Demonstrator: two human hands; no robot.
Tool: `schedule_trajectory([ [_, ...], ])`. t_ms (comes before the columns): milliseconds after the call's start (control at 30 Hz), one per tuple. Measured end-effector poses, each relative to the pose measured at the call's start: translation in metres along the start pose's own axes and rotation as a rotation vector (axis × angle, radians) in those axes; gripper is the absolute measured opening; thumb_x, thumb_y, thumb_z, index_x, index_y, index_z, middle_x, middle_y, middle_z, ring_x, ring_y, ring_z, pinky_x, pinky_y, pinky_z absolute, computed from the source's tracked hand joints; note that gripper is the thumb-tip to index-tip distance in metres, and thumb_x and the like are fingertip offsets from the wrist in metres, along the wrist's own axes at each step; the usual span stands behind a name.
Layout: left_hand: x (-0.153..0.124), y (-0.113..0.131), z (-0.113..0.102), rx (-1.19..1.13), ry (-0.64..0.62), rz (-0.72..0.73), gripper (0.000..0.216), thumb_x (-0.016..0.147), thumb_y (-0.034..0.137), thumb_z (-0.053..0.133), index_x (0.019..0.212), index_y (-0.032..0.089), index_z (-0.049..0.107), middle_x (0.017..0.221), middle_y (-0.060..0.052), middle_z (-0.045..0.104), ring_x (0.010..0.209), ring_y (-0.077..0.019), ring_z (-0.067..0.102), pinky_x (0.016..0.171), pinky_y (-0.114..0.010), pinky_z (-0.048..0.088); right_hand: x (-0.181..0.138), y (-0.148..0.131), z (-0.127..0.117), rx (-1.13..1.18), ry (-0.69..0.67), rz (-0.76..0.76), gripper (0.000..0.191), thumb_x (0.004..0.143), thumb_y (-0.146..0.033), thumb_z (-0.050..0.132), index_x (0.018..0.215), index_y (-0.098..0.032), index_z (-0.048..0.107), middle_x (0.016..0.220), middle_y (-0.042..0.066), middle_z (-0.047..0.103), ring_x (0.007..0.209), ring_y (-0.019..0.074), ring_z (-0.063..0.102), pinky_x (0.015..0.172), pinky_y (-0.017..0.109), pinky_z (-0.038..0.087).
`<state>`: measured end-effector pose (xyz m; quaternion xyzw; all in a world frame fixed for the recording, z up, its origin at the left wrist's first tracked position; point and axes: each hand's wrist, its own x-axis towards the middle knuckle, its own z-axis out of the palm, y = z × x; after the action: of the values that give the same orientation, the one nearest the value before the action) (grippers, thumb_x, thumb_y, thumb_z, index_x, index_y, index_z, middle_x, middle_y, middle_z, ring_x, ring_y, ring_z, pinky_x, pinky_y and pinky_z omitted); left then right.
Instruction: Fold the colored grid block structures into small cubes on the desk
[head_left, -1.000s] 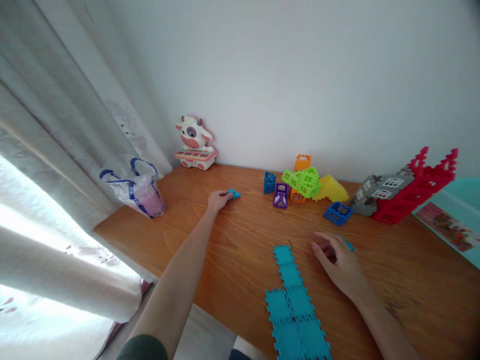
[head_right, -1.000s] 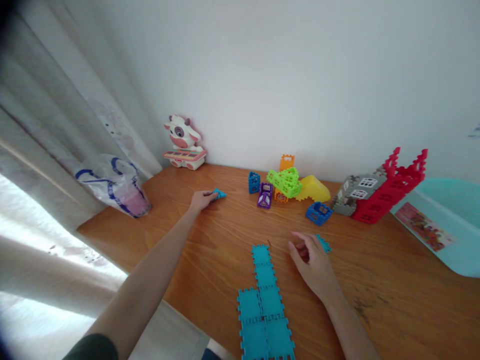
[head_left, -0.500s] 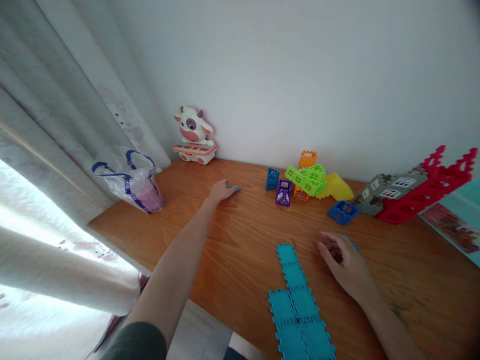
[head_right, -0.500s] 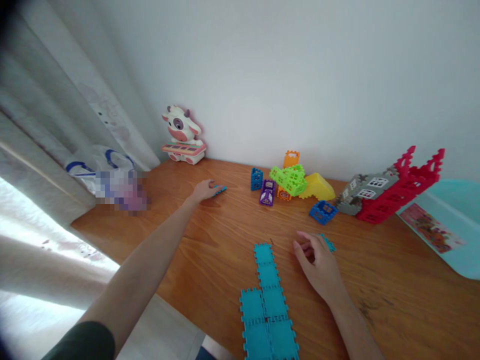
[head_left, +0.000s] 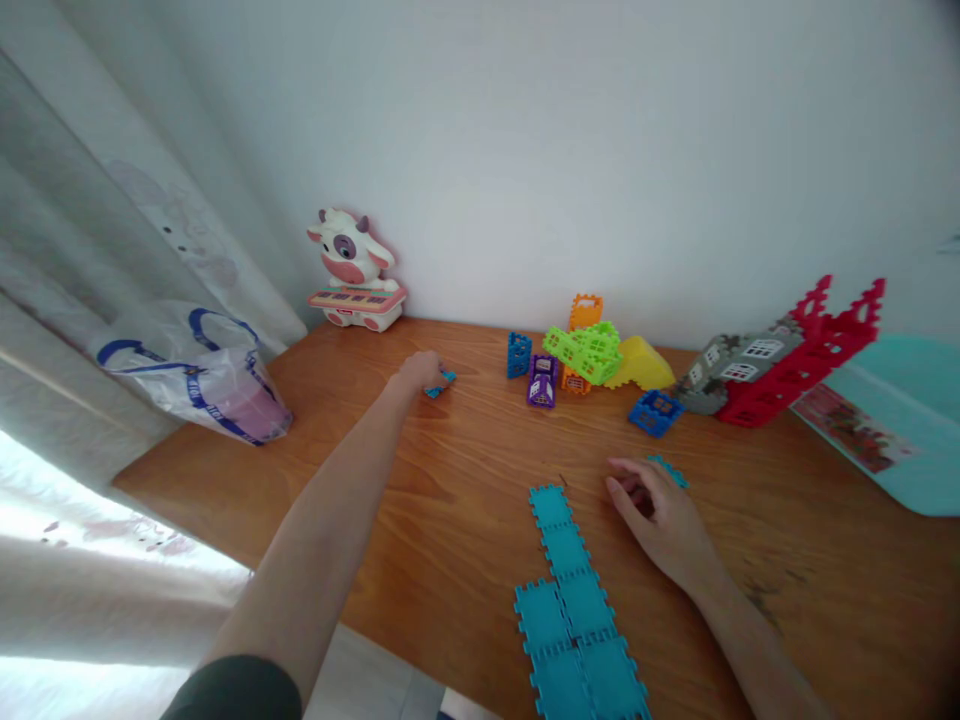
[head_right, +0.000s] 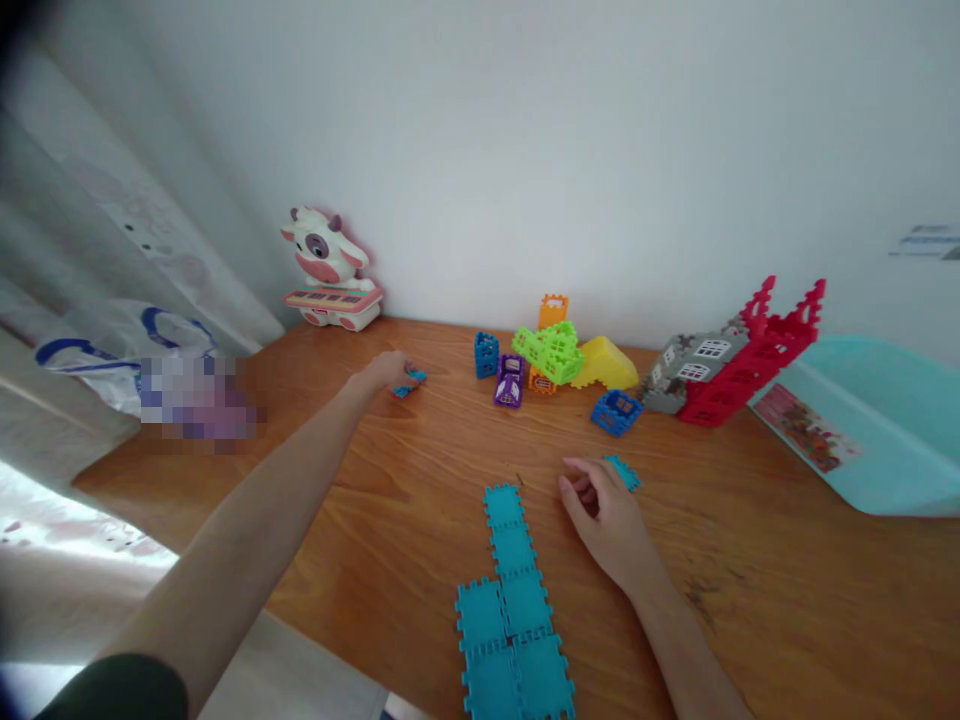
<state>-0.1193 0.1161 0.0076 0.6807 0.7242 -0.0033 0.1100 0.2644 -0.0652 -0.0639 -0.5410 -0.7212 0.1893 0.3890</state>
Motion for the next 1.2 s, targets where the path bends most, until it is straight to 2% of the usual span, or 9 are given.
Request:
schedule_trajectory([
  [133, -0.028, 0.014, 0.007, 0.012, 0.138, -0.015, 0.049, 0.079, 0.039, 0.070, 0.121, 0.014, 0.062, 0.125, -0.021, 0.062, 0.117, -0.0363, 0.059, 0.096, -0.044, 0.047, -0.003, -0.004, -0.004, -0.024, 0.055, 0.004, 0.028, 0.094, -0.043, 0.050, 0.110, -0.024, 0.061, 0.095, 0.010, 0.066, 0.077, 0.0222, 0.064, 0.068, 0.038, 0.056],
  [200, -0.058, 0.030, 0.020, -0.072, 0.359, 0.143, 0.043, 0.088, 0.035, 0.058, 0.126, 0.015, 0.059, 0.129, -0.018, 0.060, 0.119, -0.0314, 0.058, 0.101, -0.043, 0.045, -0.004, 0.001, -0.010, -0.105, 0.156, -0.003, 0.027, 0.094, -0.043, 0.049, 0.108, -0.024, 0.063, 0.099, 0.011, 0.067, 0.085, 0.0245, 0.065, 0.077, 0.042, 0.055],
  [267, -0.097, 0.052, 0.039, -0.238, 0.420, 0.444, 0.035, 0.091, 0.031, 0.053, 0.123, 0.018, 0.061, 0.125, -0.013, 0.063, 0.120, -0.0254, 0.058, 0.106, -0.040, 0.043, -0.004, 0.010, -0.018, -0.228, 0.227, -0.034, 0.029, 0.093, -0.044, 0.051, 0.109, -0.023, 0.064, 0.108, 0.013, 0.067, 0.101, 0.0291, 0.063, 0.091, 0.049, 0.051],
  [400, -0.174, 0.089, 0.078, -0.377, 0.156, 1.006, 0.033, 0.094, 0.025, 0.048, 0.123, 0.025, 0.062, 0.138, -0.007, 0.059, 0.131, -0.0203, 0.051, 0.113, -0.038, 0.038, -0.012, 0.030, -0.031, -0.407, 0.146, -0.075, 0.036, 0.092, -0.044, 0.052, 0.116, -0.021, 0.065, 0.123, 0.016, 0.065, 0.115, 0.0344, 0.059, 0.098, 0.056, 0.046],
  [467, -0.197, 0.097, 0.090, -0.352, 0.100, 1.079, 0.038, 0.091, 0.023, 0.052, 0.128, 0.026, 0.060, 0.144, -0.007, 0.053, 0.137, -0.0227, 0.045, 0.117, -0.042, 0.033, -0.020, 0.034, -0.034, -0.443, 0.081, -0.075, 0.034, 0.094, -0.043, 0.048, 0.110, -0.020, 0.069, 0.121, 0.016, 0.067, 0.111, 0.0343, 0.062, 0.095, 0.056, 0.049],
  [600, -0.217, 0.098, 0.097, -0.270, 0.150, 0.952, 0.036, 0.096, 0.031, 0.048, 0.129, 0.029, 0.062, 0.142, -0.008, 0.054, 0.132, -0.0254, 0.048, 0.114, -0.046, 0.035, -0.044, 0.026, -0.042, -0.408, 0.102, -0.063, 0.031, 0.093, -0.042, 0.050, 0.102, -0.021, 0.071, 0.116, 0.015, 0.069, 0.108, 0.0337, 0.064, 0.094, 0.056, 0.049],
  [767, -0.241, 0.092, 0.104, -0.297, 0.314, 0.701, 0.036, 0.095, 0.042, 0.048, 0.126, 0.033, 0.065, 0.122, -0.009, 0.060, 0.115, -0.0274, 0.054, 0.104, -0.047, 0.044, -0.077, 0.006, -0.060, -0.130, 0.142, 0.024, 0.030, 0.089, -0.045, 0.059, 0.110, -0.025, 0.065, 0.114, 0.010, 0.071, 0.103, 0.0289, 0.067, 0.091, 0.050, 0.053],
  [967, -0.259, 0.088, 0.109, -0.351, 0.253, 0.768, 0.038, 0.089, 0.050, 0.059, 0.122, 0.033, 0.067, 0.134, -0.007, 0.058, 0.125, -0.0282, 0.050, 0.109, -0.048, 0.039, -0.111, -0.011, -0.068, 0.010, -0.018, -0.023, 0.034, 0.090, -0.040, 0.061, 0.122, -0.029, 0.060, 0.129, 0.007, 0.065, 0.117, 0.0256, 0.062, 0.099, 0.046, 0.051],
  [1200, -0.255, 0.084, 0.115, -0.384, 0.192, 0.839, 0.027, 0.093, 0.044, 0.057, 0.114, 0.031, 0.070, 0.129, -0.001, 0.066, 0.126, -0.0214, 0.053, 0.110, -0.044, 0.038, -0.114, -0.017, -0.064, -0.208, -0.166, -0.166, 0.029, 0.090, -0.041, 0.061, 0.117, -0.032, 0.064, 0.130, 0.004, 0.065, 0.120, 0.0266, 0.060, 0.102, 0.050, 0.047],
])
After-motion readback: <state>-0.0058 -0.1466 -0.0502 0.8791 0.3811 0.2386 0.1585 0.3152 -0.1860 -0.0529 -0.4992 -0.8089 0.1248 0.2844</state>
